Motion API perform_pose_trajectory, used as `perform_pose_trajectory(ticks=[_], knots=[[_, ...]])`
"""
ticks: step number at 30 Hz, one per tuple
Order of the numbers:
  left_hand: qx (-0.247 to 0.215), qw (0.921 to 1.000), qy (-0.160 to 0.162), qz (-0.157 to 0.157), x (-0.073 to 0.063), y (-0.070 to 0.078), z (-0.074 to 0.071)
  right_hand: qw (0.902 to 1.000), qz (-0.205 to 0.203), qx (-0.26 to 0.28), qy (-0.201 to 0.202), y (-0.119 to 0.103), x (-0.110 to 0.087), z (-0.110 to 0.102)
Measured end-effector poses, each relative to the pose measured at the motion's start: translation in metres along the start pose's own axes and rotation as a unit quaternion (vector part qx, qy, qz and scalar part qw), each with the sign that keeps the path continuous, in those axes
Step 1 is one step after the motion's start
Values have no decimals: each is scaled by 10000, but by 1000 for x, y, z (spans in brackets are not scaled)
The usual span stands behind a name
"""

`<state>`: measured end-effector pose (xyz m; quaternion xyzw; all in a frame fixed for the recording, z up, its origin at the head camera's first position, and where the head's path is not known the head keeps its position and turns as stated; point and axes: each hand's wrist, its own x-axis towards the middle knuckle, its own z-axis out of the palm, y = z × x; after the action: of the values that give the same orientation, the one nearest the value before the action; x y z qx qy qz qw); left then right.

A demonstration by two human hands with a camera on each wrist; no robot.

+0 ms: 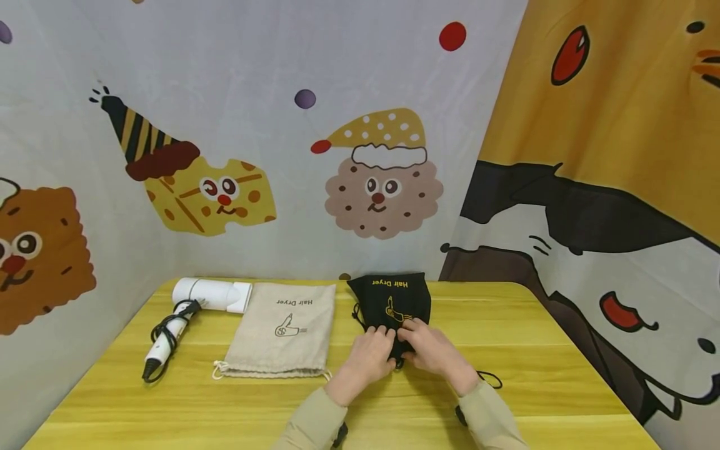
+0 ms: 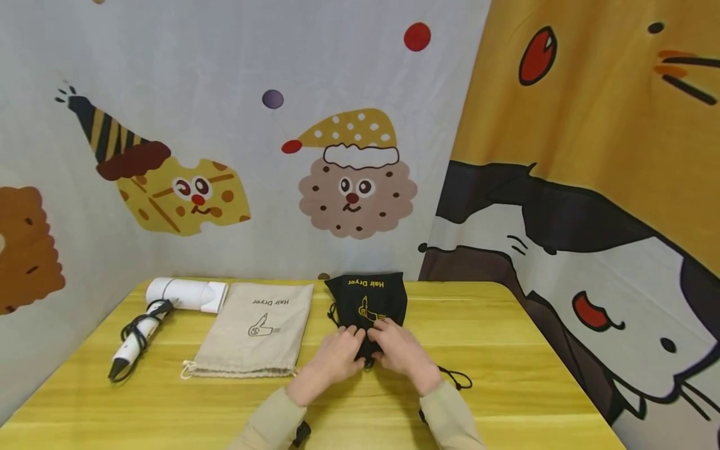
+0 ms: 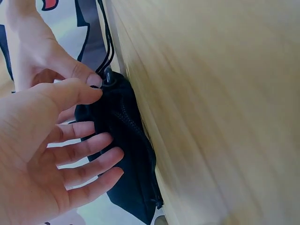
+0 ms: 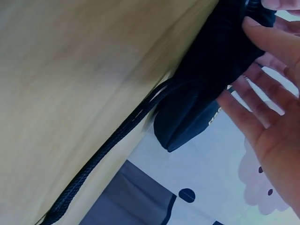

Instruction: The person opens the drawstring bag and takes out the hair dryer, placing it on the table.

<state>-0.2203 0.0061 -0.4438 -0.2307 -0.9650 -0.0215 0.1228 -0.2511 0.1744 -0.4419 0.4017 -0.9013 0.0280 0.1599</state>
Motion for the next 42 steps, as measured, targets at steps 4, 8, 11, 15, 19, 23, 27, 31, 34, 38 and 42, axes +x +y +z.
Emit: perform_pose_trajectory(ticks=[4, 8, 11, 15, 19, 23, 27, 31, 34, 38, 42], knots=[[156, 9996, 221, -16, 1, -1, 1, 9997, -67, -52, 236, 2, 1, 0], [323, 9982, 495, 0, 1, -2, 0, 9986, -62, -108, 513, 1, 2, 0], [427, 9967, 688, 20, 2, -3, 0, 9973, -23, -210, 698, 1, 4, 0], [477, 9954, 827, -2, 4, -5, -1, 9960, 66, -282, 846, 0, 6, -1], [497, 9952, 844, -10, 4, -8, -2, 9956, 199, -304, 860, -1, 8, -2], [495, 9955, 803, -37, 4, -10, -3, 9955, 319, -305, 835, -1, 9, -4], [472, 9964, 697, -86, 4, -12, -3, 9949, 316, -279, 921, -1, 10, -5], [443, 9966, 691, -89, 4, -14, -4, 9945, 337, -282, 947, 0, 10, -6], [423, 9960, 779, -63, 3, -15, -4, 9949, 400, -286, 886, 0, 9, -7], [358, 9957, 854, -52, 3, -16, -4, 9953, 452, -284, 810, 0, 9, -8], [243, 9965, 791, -64, 3, -17, -4, 9955, 469, -240, 793, 1, 9, -7]])
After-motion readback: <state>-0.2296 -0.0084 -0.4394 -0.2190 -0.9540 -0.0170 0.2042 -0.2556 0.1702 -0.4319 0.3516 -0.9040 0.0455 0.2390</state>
